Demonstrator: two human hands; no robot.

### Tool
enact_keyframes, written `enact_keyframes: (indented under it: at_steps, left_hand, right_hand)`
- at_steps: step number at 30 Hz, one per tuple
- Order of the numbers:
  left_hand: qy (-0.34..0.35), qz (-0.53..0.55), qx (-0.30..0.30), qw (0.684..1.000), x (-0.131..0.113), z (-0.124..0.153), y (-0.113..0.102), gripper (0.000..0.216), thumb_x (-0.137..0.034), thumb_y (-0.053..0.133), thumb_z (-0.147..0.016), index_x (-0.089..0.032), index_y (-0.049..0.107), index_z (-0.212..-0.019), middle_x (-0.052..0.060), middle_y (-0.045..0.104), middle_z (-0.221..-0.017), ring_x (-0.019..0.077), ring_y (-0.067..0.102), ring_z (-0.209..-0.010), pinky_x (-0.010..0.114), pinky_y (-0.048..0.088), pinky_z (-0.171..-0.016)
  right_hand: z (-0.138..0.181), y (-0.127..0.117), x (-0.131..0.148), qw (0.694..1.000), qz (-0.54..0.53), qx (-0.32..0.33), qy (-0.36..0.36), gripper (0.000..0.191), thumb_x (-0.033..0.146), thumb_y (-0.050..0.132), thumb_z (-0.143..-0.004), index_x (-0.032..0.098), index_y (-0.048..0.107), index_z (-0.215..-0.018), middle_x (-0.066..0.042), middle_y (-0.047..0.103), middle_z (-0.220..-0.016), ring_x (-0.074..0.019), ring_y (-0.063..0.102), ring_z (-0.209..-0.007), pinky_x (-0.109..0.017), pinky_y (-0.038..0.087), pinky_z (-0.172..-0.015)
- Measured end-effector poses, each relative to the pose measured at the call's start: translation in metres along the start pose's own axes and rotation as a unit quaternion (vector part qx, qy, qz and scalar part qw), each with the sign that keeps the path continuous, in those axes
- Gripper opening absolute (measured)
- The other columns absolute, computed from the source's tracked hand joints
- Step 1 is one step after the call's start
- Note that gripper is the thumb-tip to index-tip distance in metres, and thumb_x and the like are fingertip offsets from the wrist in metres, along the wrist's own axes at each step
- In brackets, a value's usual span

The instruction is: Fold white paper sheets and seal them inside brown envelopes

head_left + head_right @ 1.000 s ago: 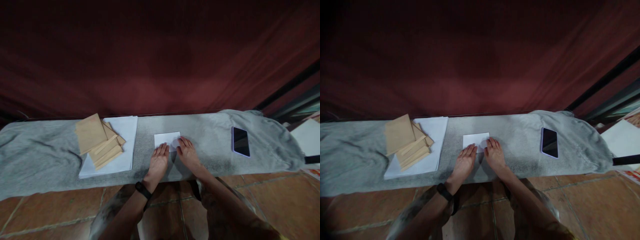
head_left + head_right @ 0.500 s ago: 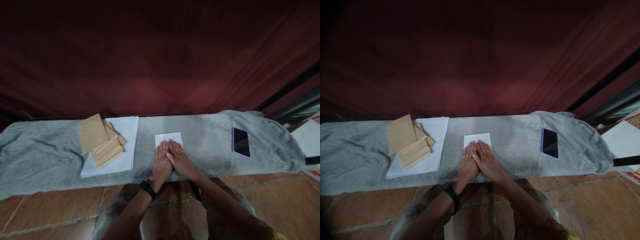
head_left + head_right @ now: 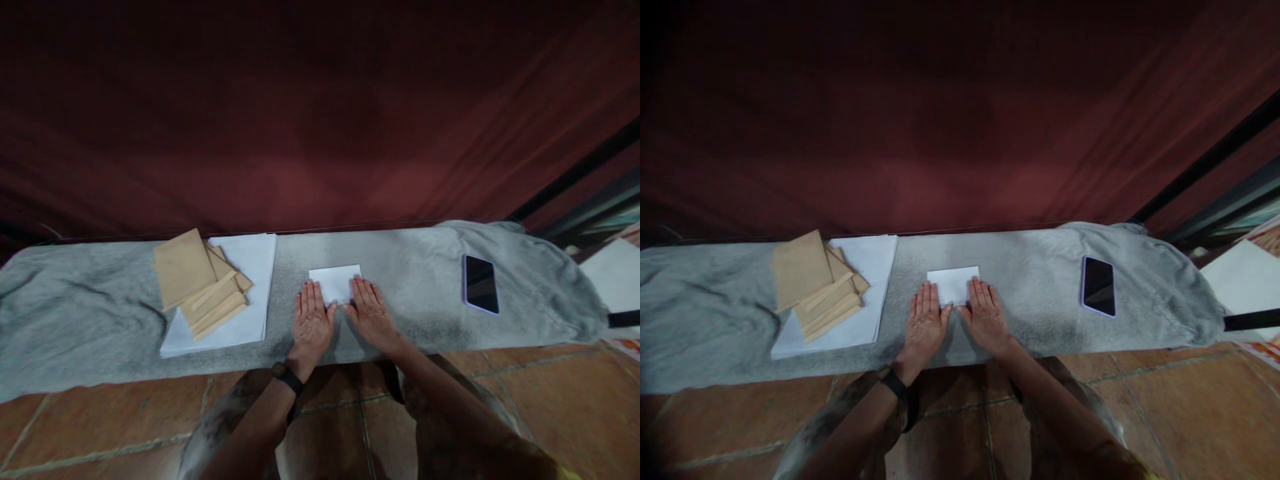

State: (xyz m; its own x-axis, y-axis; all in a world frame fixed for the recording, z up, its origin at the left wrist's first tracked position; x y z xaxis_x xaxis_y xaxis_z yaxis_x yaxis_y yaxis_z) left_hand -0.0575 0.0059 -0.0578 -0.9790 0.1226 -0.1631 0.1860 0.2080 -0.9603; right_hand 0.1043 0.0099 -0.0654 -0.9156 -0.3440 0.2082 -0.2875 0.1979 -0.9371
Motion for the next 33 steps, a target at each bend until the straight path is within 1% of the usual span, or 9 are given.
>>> enact_keyframes:
  at_steps: [3,7,10,15,20,23,26,29,33]
  left_hand:
    - [-0.008,-0.002,-0.006,1.000,0.003,-0.001,-0.003,0.063,-0.039,0.037,-0.107,-0.002,0.034,-0.158,0.026,0.039,-0.162,0.0332,0.034,-0.154,0.054,0.034,-0.124]
    - [-0.014,-0.005,-0.007,1.000,0.006,-0.003,-0.006,0.063,-0.037,0.037,-0.107,0.001,0.036,-0.156,0.028,0.038,-0.161,0.0343,0.036,-0.153,0.054,0.033,-0.124]
    - [-0.017,-0.005,-0.010,1.000,0.007,-0.003,-0.006,0.061,-0.035,0.035,-0.107,0.000,0.036,-0.157,0.027,0.039,-0.161,0.0338,0.037,-0.153,0.055,0.032,-0.125]
    - [-0.025,-0.006,-0.008,1.000,0.012,-0.004,-0.006,0.058,-0.030,0.033,-0.106,0.000,0.039,-0.155,0.026,0.041,-0.161,0.0344,0.037,-0.153,0.057,0.032,-0.124]
    - [-0.040,-0.009,-0.033,0.999,0.015,-0.008,-0.010,0.057,-0.026,0.035,-0.103,0.000,0.041,-0.154,0.026,0.043,-0.160,0.0355,0.038,-0.152,0.058,0.031,-0.124]
    - [-0.042,-0.013,-0.047,0.998,0.014,-0.012,-0.012,0.059,-0.023,0.037,-0.101,0.000,0.038,-0.156,0.026,0.041,-0.161,0.0355,0.033,-0.154,0.059,0.030,-0.125]
    - [-0.025,-0.005,-0.040,0.999,0.009,-0.015,-0.014,0.062,-0.021,0.038,-0.100,-0.002,0.031,-0.159,0.024,0.035,-0.165,0.0338,0.027,-0.157,0.058,0.027,-0.127]
    - [0.017,0.024,-0.017,0.999,-0.002,-0.019,-0.012,0.063,-0.020,0.035,-0.101,-0.003,0.026,-0.161,0.022,0.030,-0.167,0.0312,0.022,-0.159,0.055,0.027,-0.128]
    - [0.062,0.063,0.010,0.996,-0.016,-0.024,-0.003,0.061,-0.023,0.034,-0.103,-0.008,0.027,-0.162,0.018,0.033,-0.168,0.0278,0.023,-0.159,0.053,0.031,-0.127]
  right_hand:
    - [0.000,0.001,-0.004,1.000,0.010,0.000,0.010,0.064,0.042,0.034,-0.110,0.002,0.034,-0.160,-0.020,0.037,-0.165,-0.0298,0.033,-0.154,-0.050,0.026,-0.126]
    - [0.000,0.001,-0.008,1.000,0.013,-0.001,0.023,0.063,0.040,0.034,-0.109,0.002,0.036,-0.159,-0.021,0.040,-0.163,-0.0303,0.034,-0.154,-0.052,0.027,-0.125]
    - [0.000,-0.001,-0.010,0.999,0.014,-0.002,0.034,0.062,0.039,0.033,-0.109,0.002,0.036,-0.159,-0.021,0.042,-0.162,-0.0305,0.035,-0.153,-0.052,0.027,-0.125]
    - [0.001,-0.003,-0.012,0.999,0.018,0.005,0.045,0.061,0.038,0.033,-0.109,0.002,0.038,-0.158,-0.020,0.041,-0.163,-0.0313,0.035,-0.153,-0.051,0.026,-0.125]
    - [-0.001,-0.005,-0.012,0.998,0.014,0.020,0.053,0.060,0.037,0.035,-0.109,0.005,0.038,-0.159,-0.019,0.041,-0.163,-0.0314,0.036,-0.152,-0.053,0.026,-0.124]
    - [-0.003,-0.008,-0.012,0.998,0.015,0.025,0.056,0.059,0.037,0.036,-0.109,0.004,0.041,-0.157,-0.019,0.040,-0.164,-0.0329,0.037,-0.152,-0.054,0.026,-0.125]
    - [-0.005,-0.009,-0.012,0.998,0.013,0.028,0.060,0.058,0.037,0.035,-0.109,0.003,0.044,-0.155,-0.020,0.041,-0.163,-0.0339,0.039,-0.151,-0.054,0.027,-0.125]
    - [-0.008,-0.009,-0.013,0.998,0.002,0.022,0.067,0.058,0.037,0.033,-0.109,0.001,0.045,-0.154,-0.022,0.041,-0.162,-0.0339,0.038,-0.152,-0.055,0.028,-0.124]
    - [-0.018,-0.009,-0.005,0.998,-0.033,0.014,0.052,0.057,0.036,0.032,-0.109,0.007,0.042,-0.157,-0.019,0.040,-0.164,-0.0314,0.036,-0.154,-0.055,0.031,-0.124]
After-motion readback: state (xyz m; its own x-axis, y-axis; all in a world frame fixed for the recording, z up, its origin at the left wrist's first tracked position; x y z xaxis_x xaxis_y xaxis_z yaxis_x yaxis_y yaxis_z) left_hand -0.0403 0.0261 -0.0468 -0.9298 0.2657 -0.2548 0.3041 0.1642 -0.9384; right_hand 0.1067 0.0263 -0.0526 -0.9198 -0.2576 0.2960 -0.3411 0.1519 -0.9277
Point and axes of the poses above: each hand's wrist, its own z-axis away from the middle knuckle, its own y-axis out of the palm, x = y × z, the point moved 4 cm from there along -z, towards the middle knuckle
